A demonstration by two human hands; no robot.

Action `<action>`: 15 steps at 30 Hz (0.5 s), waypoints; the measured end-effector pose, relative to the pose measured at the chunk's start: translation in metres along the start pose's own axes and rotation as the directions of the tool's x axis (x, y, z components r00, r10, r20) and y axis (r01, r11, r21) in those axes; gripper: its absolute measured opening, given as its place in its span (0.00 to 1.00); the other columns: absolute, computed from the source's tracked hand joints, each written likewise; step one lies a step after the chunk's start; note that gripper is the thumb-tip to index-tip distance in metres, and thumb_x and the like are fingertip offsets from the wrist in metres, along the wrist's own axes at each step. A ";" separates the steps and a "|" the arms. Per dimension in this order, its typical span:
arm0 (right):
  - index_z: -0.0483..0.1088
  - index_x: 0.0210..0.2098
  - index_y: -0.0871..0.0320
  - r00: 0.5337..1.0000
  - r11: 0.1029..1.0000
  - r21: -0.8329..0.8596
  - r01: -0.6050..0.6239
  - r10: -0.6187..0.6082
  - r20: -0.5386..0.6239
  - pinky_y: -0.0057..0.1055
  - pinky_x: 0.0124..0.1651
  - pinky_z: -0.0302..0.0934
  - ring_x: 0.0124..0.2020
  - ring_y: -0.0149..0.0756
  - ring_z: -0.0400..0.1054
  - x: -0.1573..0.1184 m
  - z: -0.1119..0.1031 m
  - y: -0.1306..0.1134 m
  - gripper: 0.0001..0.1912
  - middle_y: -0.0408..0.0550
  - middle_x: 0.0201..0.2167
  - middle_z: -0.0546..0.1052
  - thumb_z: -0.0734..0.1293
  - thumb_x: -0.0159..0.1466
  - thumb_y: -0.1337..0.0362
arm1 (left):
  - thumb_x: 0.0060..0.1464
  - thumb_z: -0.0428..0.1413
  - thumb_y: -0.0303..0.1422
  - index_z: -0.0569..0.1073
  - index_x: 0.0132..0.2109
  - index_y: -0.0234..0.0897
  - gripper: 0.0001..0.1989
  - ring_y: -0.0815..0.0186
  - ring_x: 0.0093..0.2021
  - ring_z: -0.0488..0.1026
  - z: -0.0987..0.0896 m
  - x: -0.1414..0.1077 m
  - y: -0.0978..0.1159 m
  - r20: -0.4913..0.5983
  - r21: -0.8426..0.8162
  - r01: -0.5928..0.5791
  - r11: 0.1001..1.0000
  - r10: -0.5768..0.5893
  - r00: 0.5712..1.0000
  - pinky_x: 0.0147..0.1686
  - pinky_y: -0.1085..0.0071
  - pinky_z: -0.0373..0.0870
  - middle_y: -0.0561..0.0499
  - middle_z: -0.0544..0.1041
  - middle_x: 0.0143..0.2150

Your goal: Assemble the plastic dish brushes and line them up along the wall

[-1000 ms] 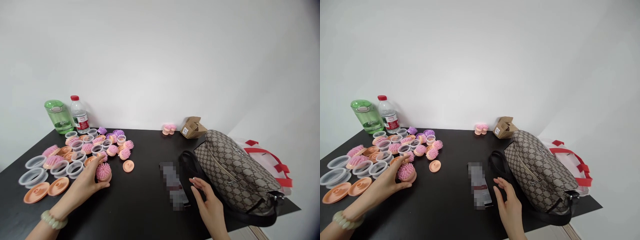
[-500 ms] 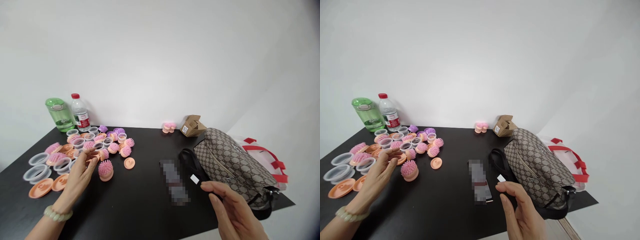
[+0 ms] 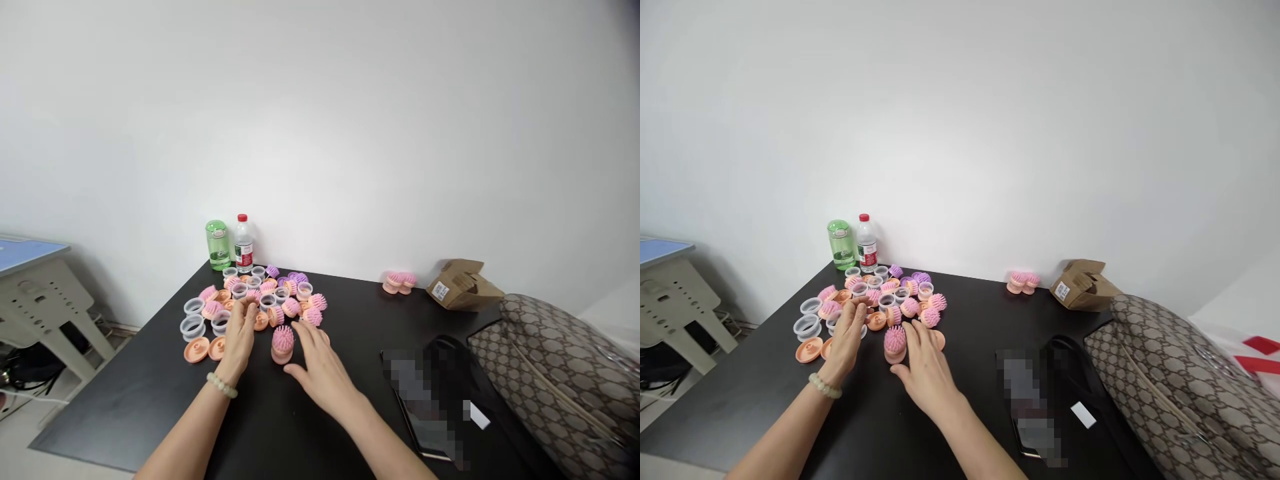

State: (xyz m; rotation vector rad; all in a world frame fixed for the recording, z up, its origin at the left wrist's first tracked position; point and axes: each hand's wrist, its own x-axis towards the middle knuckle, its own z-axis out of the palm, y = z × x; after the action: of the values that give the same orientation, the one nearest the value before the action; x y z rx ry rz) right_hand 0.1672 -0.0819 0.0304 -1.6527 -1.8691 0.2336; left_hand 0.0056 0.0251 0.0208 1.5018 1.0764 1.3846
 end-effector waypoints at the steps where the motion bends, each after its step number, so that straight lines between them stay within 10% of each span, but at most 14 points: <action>1: 0.57 0.65 0.56 1.000 1.000 0.006 0.012 -0.012 -0.010 0.56 0.64 0.57 0.65 0.57 0.57 0.004 0.012 -0.001 0.40 0.59 0.64 0.63 0.73 0.56 0.71 | 0.60 0.50 0.53 0.70 0.45 0.40 0.21 0.57 0.47 0.71 0.000 0.000 0.000 0.000 0.018 -0.024 1.000 0.024 1.000 0.48 0.63 0.66 0.48 0.73 0.45; 7: 0.64 0.56 0.56 0.999 0.999 -0.013 0.037 -0.037 0.012 0.44 0.51 0.68 0.49 0.46 0.69 0.014 0.034 -0.006 0.24 0.54 0.48 0.72 0.66 0.60 0.72 | 0.58 0.50 0.54 0.70 0.48 0.40 0.24 0.55 0.49 0.71 0.002 0.004 -0.011 -0.007 -0.025 -0.005 1.000 0.005 1.000 0.49 0.59 0.67 0.46 0.74 0.47; 11: 0.61 0.58 0.56 0.998 0.997 -0.074 -0.011 0.006 -0.063 0.41 0.54 0.65 0.51 0.44 0.69 0.018 -0.004 0.012 0.26 0.54 0.51 0.71 0.66 0.60 0.69 | 0.56 0.52 0.56 0.70 0.48 0.39 0.26 0.54 0.49 0.72 0.002 0.006 -0.014 -0.015 -0.086 0.020 0.996 -0.021 1.000 0.47 0.59 0.68 0.45 0.74 0.48; 15: 0.58 0.61 0.59 0.947 0.915 -0.257 -0.310 0.272 -0.173 0.36 0.59 0.60 0.55 0.42 0.67 0.032 -0.062 0.071 0.29 0.55 0.54 0.69 0.67 0.62 0.64 | 0.55 0.54 0.55 0.69 0.49 0.40 0.25 0.55 0.50 0.72 0.001 0.002 -0.006 0.023 -0.123 0.033 0.992 -0.030 0.999 0.45 0.62 0.69 0.46 0.74 0.50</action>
State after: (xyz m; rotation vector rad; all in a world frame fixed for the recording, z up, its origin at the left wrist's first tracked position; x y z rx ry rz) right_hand 0.2600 -0.0546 0.0536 -2.0892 -1.6060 -0.0247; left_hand 0.0061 0.0290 0.0154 1.4015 0.9792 1.3852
